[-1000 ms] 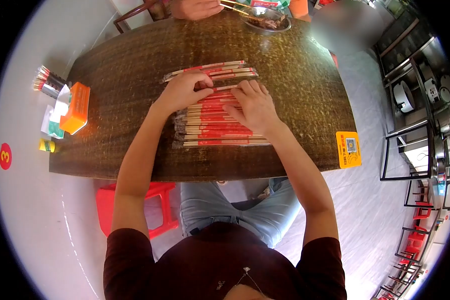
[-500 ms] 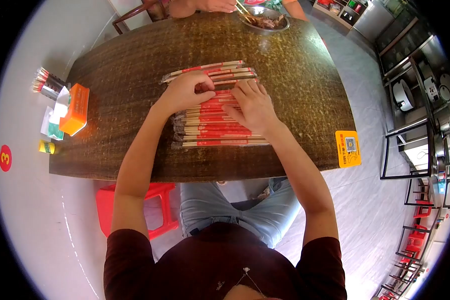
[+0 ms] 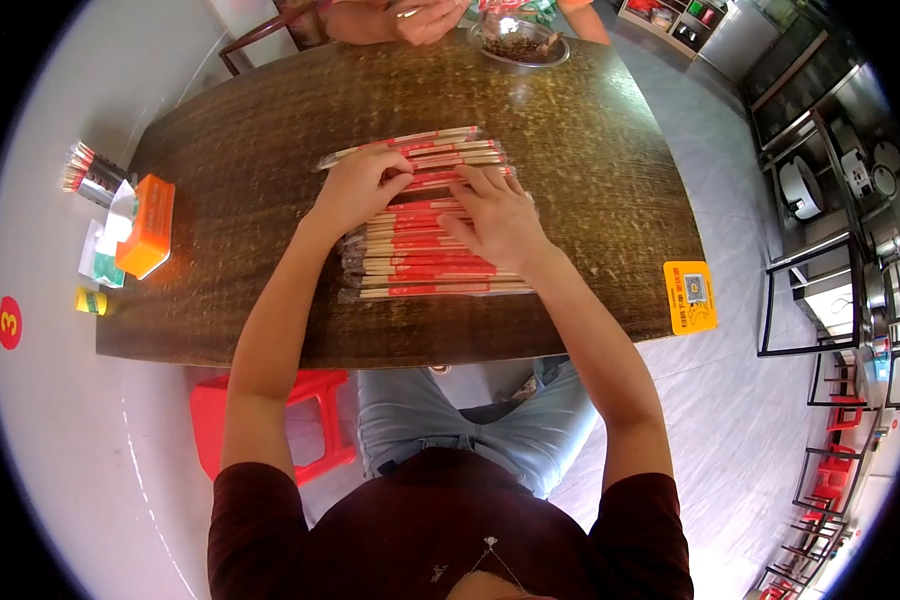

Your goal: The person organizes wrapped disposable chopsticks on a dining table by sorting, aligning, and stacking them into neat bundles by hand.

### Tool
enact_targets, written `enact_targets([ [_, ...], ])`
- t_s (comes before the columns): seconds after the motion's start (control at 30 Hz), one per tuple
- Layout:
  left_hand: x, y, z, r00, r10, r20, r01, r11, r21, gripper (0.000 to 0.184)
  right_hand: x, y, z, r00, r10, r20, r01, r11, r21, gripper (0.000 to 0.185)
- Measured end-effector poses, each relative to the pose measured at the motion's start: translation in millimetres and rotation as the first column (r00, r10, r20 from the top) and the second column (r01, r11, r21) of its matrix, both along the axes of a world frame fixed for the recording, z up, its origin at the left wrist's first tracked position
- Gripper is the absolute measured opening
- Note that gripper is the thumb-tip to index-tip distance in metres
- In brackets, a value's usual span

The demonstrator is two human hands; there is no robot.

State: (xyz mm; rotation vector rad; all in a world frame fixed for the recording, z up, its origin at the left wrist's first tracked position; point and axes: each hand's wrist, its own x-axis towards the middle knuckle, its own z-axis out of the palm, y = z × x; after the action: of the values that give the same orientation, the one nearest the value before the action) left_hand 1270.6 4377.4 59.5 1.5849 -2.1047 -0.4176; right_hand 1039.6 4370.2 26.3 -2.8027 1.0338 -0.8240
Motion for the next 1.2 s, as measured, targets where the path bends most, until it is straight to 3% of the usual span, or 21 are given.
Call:
enact_targets([
  [0.3, 1, -1, -4, 0.996, 0.069, 0.053, -0.060, 0.987, -0.151, 0.010, 0, 2, 4, 0.998, 0.023, 0.056, -0.022, 0.999, -0.029, 0.041],
  [0.4, -1, 1, -4, 0.999, 0.049, -0.023, -0.052, 0.983, -0.176, 0.009, -1, 2, 8, 0.999, 0.020, 0.026, -0.021, 1.000, 0.018, 0.043],
  [0.63, -6, 4, 4, 0.998, 0.056, 0.008, -0.055, 0.994, -0.090, 0.009, 1, 1, 2, 0.999, 0.018, 0.045, -0.013, 0.993, -0.115, 0.040],
  [0.77, -6, 4, 1, 0.997, 0.076, 0.009, -0.075, 0.993, -0.089, 0.010, 1, 1, 1, 0.995, 0.046, 0.090, -0.036, 0.994, -0.105, 0.039],
  [0.97, -5, 3, 1, 0.998, 0.055, 0.001, -0.055, 0.994, -0.099, 0.011, 0, 3, 5, 1.000, 0.012, 0.000, -0.012, 1.000, 0.013, 0.040],
  [1.2, -6, 5, 5, 1.000, 0.030, -0.002, -0.031, 0.995, -0.094, 0.018, 0, 1, -1, 0.999, 0.031, 0.028, -0.027, 0.994, -0.106, 0.042],
])
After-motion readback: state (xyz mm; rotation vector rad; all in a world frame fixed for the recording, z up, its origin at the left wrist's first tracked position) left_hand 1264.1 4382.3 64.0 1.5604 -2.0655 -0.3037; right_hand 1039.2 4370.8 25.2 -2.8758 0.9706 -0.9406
